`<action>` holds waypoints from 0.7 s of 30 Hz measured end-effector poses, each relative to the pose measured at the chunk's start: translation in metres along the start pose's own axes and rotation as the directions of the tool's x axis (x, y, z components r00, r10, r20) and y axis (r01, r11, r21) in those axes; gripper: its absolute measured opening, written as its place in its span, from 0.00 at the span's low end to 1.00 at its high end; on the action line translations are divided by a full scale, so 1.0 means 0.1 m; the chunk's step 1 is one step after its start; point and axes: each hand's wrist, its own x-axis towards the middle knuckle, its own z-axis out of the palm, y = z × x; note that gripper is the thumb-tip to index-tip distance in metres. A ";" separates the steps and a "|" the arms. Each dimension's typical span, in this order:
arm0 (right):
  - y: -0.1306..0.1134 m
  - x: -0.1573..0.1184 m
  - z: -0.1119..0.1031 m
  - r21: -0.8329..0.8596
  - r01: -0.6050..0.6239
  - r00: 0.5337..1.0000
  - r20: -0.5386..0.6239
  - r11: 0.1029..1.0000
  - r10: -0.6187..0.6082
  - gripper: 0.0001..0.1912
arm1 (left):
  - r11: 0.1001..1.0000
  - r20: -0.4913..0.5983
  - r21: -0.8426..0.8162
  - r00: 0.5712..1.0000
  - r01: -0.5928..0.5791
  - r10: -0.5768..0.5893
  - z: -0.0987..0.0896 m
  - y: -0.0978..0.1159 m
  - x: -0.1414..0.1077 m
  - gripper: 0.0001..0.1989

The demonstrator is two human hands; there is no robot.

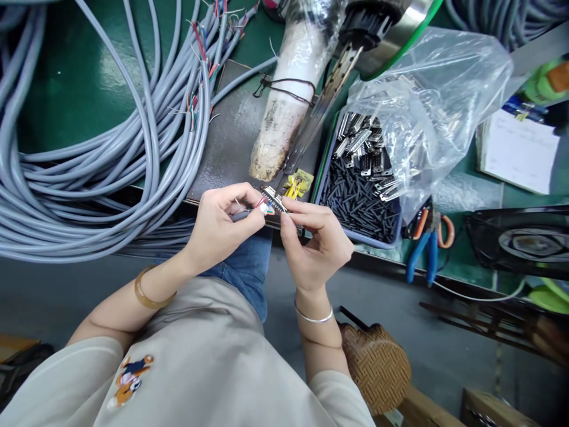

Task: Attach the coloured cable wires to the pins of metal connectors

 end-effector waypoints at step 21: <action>0.02 0.12 0.01 -0.051 0.050 0.999 -0.002 0.997 -0.050 0.10 | 0.998 0.022 0.054 0.999 -0.040 0.039 -0.03 0.06 0.11 0.05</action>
